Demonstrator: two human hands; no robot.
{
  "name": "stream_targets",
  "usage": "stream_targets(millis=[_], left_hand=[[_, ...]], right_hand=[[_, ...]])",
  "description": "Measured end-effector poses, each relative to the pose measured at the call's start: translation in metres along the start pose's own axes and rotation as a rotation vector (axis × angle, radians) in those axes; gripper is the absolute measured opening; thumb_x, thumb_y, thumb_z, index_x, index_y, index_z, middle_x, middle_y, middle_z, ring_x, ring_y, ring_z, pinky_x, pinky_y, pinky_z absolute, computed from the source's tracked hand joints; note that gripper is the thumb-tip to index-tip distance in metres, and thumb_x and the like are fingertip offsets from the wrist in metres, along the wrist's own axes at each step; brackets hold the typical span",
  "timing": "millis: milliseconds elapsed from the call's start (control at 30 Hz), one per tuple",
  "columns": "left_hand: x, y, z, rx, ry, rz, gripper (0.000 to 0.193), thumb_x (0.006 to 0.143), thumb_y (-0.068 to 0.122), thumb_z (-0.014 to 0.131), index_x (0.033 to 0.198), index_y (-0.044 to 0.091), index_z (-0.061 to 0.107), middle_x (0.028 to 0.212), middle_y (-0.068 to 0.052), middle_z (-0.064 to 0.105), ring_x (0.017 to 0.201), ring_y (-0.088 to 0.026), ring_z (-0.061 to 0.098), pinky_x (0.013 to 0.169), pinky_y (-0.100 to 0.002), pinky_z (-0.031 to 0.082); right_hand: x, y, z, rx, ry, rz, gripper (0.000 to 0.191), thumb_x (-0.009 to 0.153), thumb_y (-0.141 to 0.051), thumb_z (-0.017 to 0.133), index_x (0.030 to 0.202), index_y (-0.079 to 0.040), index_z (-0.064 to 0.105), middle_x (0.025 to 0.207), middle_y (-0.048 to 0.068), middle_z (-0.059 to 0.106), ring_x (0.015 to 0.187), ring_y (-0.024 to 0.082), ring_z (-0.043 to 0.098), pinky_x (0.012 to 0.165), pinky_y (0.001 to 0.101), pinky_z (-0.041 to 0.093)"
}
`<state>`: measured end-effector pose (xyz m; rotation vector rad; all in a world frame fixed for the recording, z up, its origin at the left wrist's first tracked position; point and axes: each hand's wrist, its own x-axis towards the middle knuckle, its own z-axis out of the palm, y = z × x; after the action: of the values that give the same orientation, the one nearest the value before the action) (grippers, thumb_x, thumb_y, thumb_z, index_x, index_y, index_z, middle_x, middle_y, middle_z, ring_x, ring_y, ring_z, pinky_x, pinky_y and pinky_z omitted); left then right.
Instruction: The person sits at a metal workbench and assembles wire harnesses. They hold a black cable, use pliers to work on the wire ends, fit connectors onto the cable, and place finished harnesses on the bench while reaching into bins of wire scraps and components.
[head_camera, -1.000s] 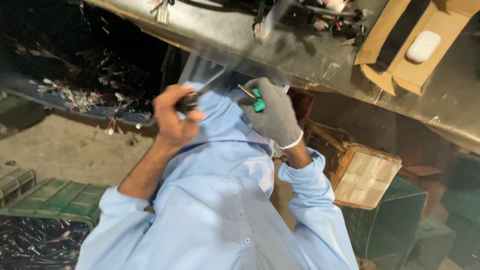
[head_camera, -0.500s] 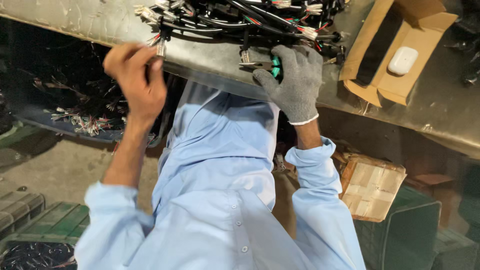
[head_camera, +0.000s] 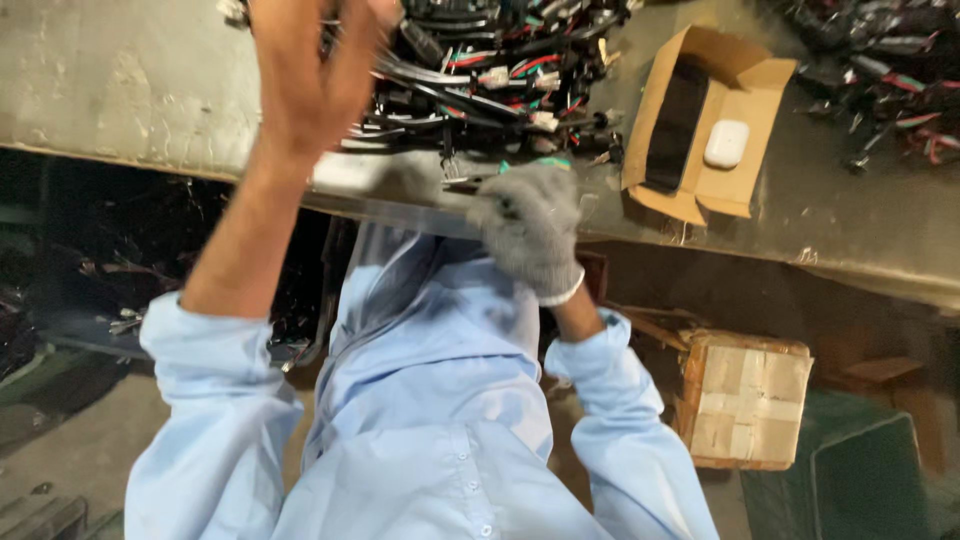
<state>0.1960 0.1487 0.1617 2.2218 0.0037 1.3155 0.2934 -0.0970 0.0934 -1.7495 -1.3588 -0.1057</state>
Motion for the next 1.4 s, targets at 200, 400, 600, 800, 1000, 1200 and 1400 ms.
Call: stream_targets(millis=[200, 400, 600, 800, 1000, 1200, 1400], left_hand=[[-0.067, 0.085, 0.013, -0.372, -0.547, -0.33, 0.031, 0.096, 0.022, 0.076, 0.114, 0.001, 0.061, 0.09, -0.008, 0.061, 0.077, -0.015, 0.058, 0.069, -0.029, 0.047], [-0.169, 0.077, 0.037, -0.735, -0.146, -0.885, 0.021, 0.111, 0.021, 0.055, 0.119, 0.004, 0.065, 0.097, 0.005, 0.06, 0.084, -0.004, 0.046, 0.075, -0.022, 0.041], [-0.191, 0.08, 0.036, -0.492, -0.473, -0.559, 0.021, 0.104, 0.017, 0.065, 0.122, 0.005, 0.062, 0.112, 0.0, 0.054, 0.101, -0.008, 0.054, 0.088, -0.022, 0.047], [-0.164, 0.067, -0.028, -0.522, -0.316, -0.695, 0.023, 0.097, 0.011, 0.075, 0.111, 0.006, 0.058, 0.103, -0.002, 0.057, 0.093, -0.009, 0.054, 0.086, -0.026, 0.047], [-0.139, 0.07, -0.034, -0.721, 0.02, -0.773, 0.02, 0.1, 0.012, 0.077, 0.102, 0.009, 0.057, 0.082, 0.002, 0.063, 0.063, -0.003, 0.051, 0.057, -0.018, 0.041], [-0.127, 0.074, -0.028, -0.395, -0.319, -0.443, 0.018, 0.101, 0.009, 0.076, 0.097, 0.003, 0.06, 0.091, -0.005, 0.066, 0.086, -0.008, 0.063, 0.083, -0.024, 0.05], [-0.123, 0.077, -0.037, -0.648, 0.261, -0.723, 0.02, 0.101, 0.013, 0.077, 0.105, 0.006, 0.058, 0.09, -0.007, 0.063, 0.064, -0.011, 0.056, 0.059, -0.025, 0.048]], right_hand=[[0.012, -0.03, -0.007, 1.158, 0.05, 0.555, 0.047, 0.106, -0.049, 0.048, 0.123, -0.007, 0.06, 0.117, 0.005, 0.067, 0.113, 0.02, 0.062, 0.106, 0.0369, 0.047], [-0.011, -0.059, 0.0, 1.879, 0.118, 0.535, 0.047, 0.121, -0.044, 0.05, 0.093, -0.007, 0.055, 0.076, -0.002, 0.054, 0.073, 0.013, 0.049, 0.075, 0.0325, 0.042], [-0.017, -0.061, -0.024, 0.817, -0.216, 0.521, 0.03, 0.112, -0.029, 0.05, 0.113, -0.001, 0.059, 0.092, 0.005, 0.061, 0.075, 0.02, 0.055, 0.069, 0.0349, 0.047], [-0.008, -0.046, -0.044, 0.13, -0.656, 0.148, 0.022, 0.1, -0.024, 0.061, 0.112, -0.008, 0.068, 0.097, 0.009, 0.074, 0.087, 0.029, 0.072, 0.071, 0.0374, 0.054], [-0.015, -0.048, -0.03, 0.22, -0.638, 0.245, 0.019, 0.102, -0.024, 0.063, 0.111, -0.008, 0.066, 0.083, 0.01, 0.071, 0.076, 0.031, 0.071, 0.068, 0.0395, 0.055], [-0.014, -0.054, -0.028, 0.385, -0.498, 0.254, 0.028, 0.096, -0.019, 0.064, 0.119, -0.002, 0.061, 0.1, 0.013, 0.069, 0.086, 0.032, 0.07, 0.076, 0.04, 0.055], [-0.024, -0.04, -0.011, 0.236, -0.415, 0.157, 0.013, 0.098, -0.013, 0.063, 0.107, -0.006, 0.067, 0.097, 0.009, 0.069, 0.092, 0.027, 0.067, 0.084, 0.0362, 0.053]])
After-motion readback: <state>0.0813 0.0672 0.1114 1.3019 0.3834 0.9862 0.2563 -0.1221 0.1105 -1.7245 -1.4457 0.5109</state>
